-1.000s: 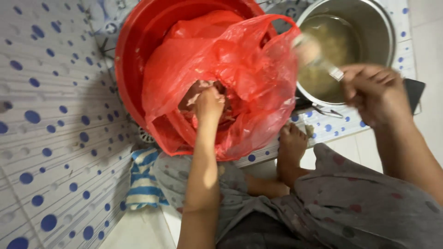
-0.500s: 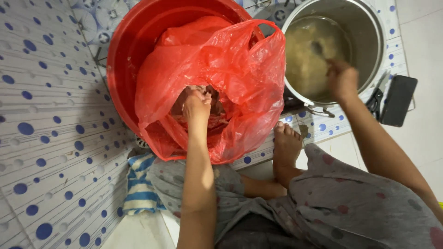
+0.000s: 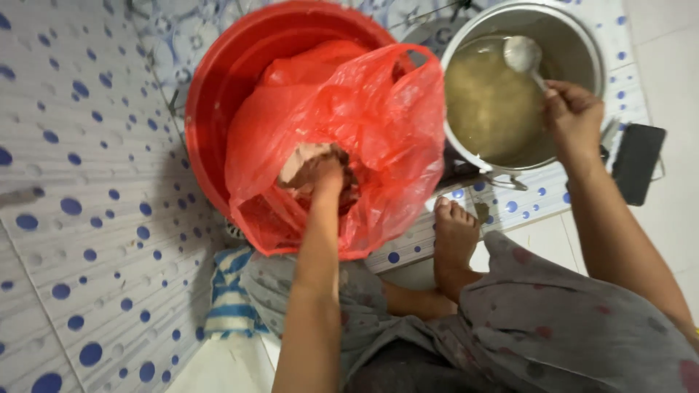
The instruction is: Forming meatballs by squeezing meat paste through the hand and scooping it into a pot with a spoon
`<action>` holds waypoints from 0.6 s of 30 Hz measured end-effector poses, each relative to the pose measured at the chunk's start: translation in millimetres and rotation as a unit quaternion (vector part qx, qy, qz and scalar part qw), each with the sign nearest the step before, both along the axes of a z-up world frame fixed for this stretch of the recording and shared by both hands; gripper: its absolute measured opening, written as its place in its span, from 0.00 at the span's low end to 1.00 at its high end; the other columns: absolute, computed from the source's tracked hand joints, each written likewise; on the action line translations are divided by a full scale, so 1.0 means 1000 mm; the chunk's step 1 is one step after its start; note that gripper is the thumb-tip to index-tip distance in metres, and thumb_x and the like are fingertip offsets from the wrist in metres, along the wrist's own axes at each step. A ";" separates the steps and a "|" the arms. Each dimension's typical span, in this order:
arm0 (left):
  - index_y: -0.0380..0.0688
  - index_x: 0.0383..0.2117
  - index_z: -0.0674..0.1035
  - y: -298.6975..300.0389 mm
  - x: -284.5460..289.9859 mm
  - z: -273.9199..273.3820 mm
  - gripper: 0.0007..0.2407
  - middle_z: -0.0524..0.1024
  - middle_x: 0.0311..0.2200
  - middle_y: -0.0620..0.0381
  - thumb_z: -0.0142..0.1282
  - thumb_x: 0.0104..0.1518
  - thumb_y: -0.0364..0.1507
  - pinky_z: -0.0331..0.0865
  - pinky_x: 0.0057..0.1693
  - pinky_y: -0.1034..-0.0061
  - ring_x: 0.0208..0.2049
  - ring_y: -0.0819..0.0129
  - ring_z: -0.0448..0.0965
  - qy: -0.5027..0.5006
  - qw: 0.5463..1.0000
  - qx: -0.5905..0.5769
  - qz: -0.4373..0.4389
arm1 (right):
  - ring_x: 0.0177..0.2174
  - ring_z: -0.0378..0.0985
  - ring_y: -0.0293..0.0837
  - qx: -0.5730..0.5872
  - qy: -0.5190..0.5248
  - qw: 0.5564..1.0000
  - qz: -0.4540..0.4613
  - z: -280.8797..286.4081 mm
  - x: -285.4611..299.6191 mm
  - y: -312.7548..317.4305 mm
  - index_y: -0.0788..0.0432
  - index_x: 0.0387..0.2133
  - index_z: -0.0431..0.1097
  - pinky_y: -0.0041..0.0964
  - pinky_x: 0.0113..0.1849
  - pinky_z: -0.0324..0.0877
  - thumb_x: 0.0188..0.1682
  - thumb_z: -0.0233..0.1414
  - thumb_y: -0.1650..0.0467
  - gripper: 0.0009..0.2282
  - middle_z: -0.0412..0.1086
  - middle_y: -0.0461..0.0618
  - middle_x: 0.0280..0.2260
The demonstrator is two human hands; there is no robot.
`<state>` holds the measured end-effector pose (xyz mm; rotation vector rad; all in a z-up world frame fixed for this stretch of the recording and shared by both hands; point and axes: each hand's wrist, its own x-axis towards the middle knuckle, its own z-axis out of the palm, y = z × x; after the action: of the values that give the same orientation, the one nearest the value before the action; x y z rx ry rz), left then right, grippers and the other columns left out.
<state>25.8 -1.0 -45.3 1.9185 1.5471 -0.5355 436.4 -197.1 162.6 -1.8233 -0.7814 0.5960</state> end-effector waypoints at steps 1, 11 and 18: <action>0.47 0.59 0.73 -0.002 -0.004 0.024 0.23 0.75 0.55 0.39 0.23 0.67 0.33 0.63 0.63 0.52 0.57 0.41 0.74 -0.005 1.000 0.008 -0.009 | 0.22 0.64 0.31 0.008 -0.005 1.000 -0.009 0.006 -0.003 0.000 0.60 0.50 0.74 0.26 0.25 0.61 0.65 0.53 0.69 0.07 0.69 0.44 0.28; 0.39 0.50 0.81 -0.041 -0.036 0.124 0.17 0.79 0.52 0.42 0.63 0.55 0.31 0.67 0.65 0.62 0.59 0.54 0.75 -0.333 0.941 0.050 0.005 | 0.16 0.75 0.38 0.060 0.088 0.985 -0.136 0.066 -0.018 -0.046 0.62 0.34 0.78 0.32 0.19 0.72 0.54 0.57 0.71 0.05 0.72 0.52 0.19; 0.54 0.52 0.81 -0.067 -0.065 0.224 0.14 0.78 0.38 0.52 0.59 0.61 0.38 0.74 0.47 0.68 0.39 0.60 0.80 -0.342 0.700 0.566 -0.270 | 0.14 0.57 0.31 0.182 0.247 0.951 -0.020 0.154 -0.041 -0.125 0.66 0.46 0.77 0.24 0.18 0.50 0.52 0.56 0.71 0.12 0.69 0.50 0.18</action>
<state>-38.8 -68.4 178.2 2.9448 0.7275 1.1501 395.3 -322.1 316.5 -1.2716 -0.4724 0.7850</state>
